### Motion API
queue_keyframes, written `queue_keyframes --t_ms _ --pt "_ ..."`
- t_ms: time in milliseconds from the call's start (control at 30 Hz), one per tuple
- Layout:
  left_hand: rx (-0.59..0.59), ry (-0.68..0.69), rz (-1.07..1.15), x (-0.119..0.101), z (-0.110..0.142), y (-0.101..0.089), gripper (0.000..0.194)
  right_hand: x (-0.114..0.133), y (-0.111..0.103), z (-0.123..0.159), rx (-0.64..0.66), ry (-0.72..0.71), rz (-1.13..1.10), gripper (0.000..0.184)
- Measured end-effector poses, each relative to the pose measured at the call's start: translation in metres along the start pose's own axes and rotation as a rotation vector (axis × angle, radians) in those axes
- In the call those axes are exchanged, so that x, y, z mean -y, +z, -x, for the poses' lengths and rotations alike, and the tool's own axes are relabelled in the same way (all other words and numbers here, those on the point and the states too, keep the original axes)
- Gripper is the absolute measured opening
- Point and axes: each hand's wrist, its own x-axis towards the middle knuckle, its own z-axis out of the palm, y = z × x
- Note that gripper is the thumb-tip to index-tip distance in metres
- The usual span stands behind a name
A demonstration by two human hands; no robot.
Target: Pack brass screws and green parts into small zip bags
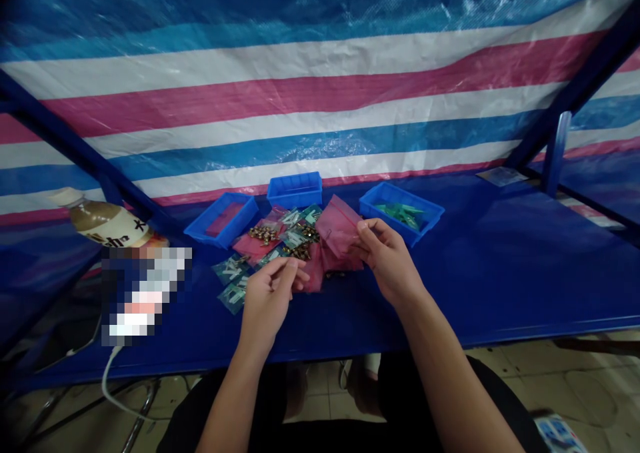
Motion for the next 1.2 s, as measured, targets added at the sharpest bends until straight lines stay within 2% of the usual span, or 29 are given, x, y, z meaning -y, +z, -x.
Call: queue_keyframes --t_ms 133,267,467,533,633,733,900,1067,1133,1200 --pt "-0.008 0.005 0.001 0.001 -0.001 0.000 0.030 0.000 0.001 -0.001 0.009 -0.015 -0.093 0.026" --pt "0.005 -0.044 0.137 -0.003 0.000 0.003 0.036 0.009 0.009 0.008 0.139 -0.015 -0.162 0.019" --pt "0.265 -0.158 0.522 -0.015 0.005 0.004 0.051 0.018 0.027 0.029 0.374 0.101 -0.203 0.013" --pt "0.298 -0.161 0.617 -0.016 0.006 0.002 0.049 0.017 0.030 0.032 0.403 0.131 -0.184 0.012" --pt "0.264 -0.154 0.712 -0.014 0.005 0.001 0.038 0.016 0.032 0.033 0.394 0.140 -0.139 0.011" --pt "0.157 -0.153 0.772 -0.010 0.002 -0.001 0.032 0.017 0.033 0.033 0.364 0.116 -0.058 0.012" --pt "-0.001 -0.138 0.800 -0.008 -0.002 -0.004 0.037 0.017 0.034 0.030 0.319 -0.049 0.234 0.016" --pt "0.004 -0.087 0.795 -0.010 0.000 -0.007 0.039 0.011 0.030 0.024 0.184 -0.210 0.505 0.025" --pt "0.030 -0.087 0.789 -0.011 0.001 -0.007 0.037 0.009 0.028 0.023 0.215 -0.211 0.574 0.029" --pt "0.035 -0.105 0.774 -0.010 0.002 -0.005 0.034 0.008 0.028 0.023 0.313 -0.167 0.632 0.026"
